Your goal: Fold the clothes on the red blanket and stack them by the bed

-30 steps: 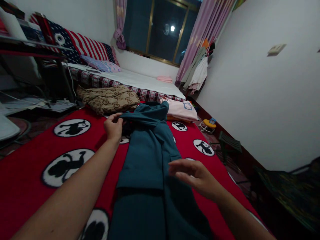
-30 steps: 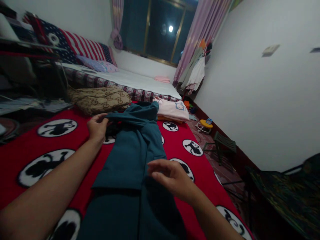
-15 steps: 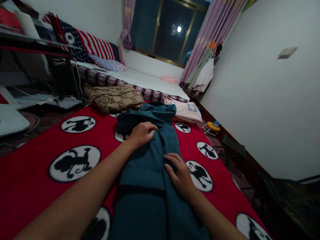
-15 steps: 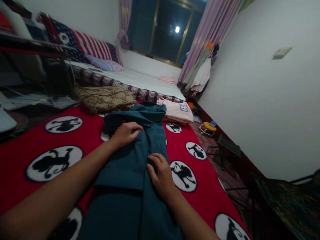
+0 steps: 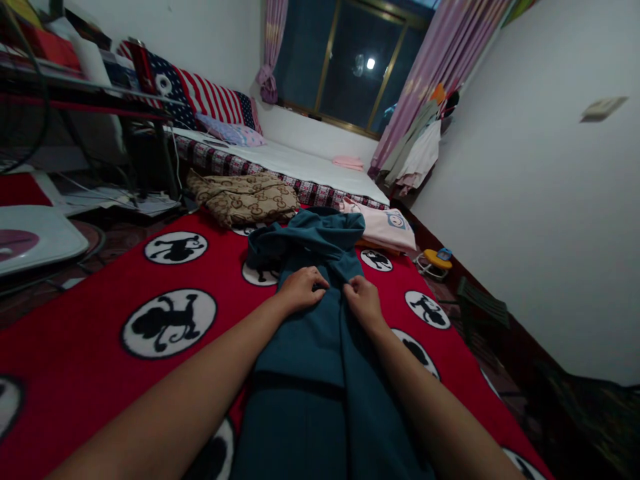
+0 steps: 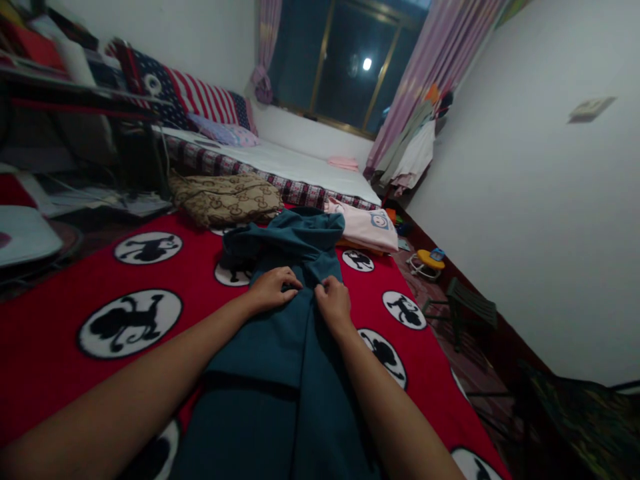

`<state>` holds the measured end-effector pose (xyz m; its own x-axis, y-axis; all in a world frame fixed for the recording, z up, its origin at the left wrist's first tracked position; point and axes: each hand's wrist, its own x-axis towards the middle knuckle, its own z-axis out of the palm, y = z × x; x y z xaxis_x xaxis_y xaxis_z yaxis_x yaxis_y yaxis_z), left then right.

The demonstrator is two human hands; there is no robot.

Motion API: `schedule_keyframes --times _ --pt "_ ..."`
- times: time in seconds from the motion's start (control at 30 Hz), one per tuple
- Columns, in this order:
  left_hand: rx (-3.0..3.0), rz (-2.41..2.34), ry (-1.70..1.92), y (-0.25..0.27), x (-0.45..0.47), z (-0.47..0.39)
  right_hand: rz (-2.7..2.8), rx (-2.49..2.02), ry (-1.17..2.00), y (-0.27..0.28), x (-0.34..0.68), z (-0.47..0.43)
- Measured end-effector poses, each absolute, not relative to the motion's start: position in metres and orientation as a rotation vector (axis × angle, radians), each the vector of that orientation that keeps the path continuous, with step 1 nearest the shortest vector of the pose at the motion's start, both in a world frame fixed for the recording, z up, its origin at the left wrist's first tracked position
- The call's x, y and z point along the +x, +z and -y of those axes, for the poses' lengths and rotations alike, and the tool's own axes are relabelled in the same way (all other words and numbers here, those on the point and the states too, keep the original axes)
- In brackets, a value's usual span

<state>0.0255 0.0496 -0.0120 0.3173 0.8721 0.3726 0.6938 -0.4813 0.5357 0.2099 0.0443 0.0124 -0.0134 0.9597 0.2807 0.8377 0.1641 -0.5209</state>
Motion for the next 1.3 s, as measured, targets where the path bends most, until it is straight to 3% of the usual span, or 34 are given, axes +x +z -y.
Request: schedule_keyframes --times 0.13,0.37,0.6,0.73,0.87,1.0,1.2,1.3 --pt "2.324 -1.412 0.904 -0.012 0.027 -0.049 1.599 -1.36 0.539 0.025 0.21 -0.053" --pt "2.396 -1.36 1.053 -0.01 0.027 -0.038 1.949 -1.159 1.09 0.024 0.221 -0.025" --pt "2.83 -0.98 0.774 -0.008 0.039 -0.038 2.158 -1.341 0.9 0.053 0.315 0.057" --pt "2.777 -1.077 0.7 -0.007 0.04 -0.04 2.411 -1.474 1.104 0.069 0.349 0.112" --pt "2.755 -1.156 0.728 -0.006 0.04 -0.038 2.439 -1.516 0.988 0.063 0.338 0.148" --pt "2.699 -1.177 0.751 -0.006 0.039 -0.038 2.433 -1.456 0.859 0.057 0.322 0.163" --pt "2.601 -1.123 0.819 -0.008 0.039 -0.04 2.546 -1.488 1.244 0.093 0.333 0.164" --pt "2.544 -1.063 0.88 -0.009 0.04 -0.04 2.473 -1.487 1.135 0.112 0.325 0.126"
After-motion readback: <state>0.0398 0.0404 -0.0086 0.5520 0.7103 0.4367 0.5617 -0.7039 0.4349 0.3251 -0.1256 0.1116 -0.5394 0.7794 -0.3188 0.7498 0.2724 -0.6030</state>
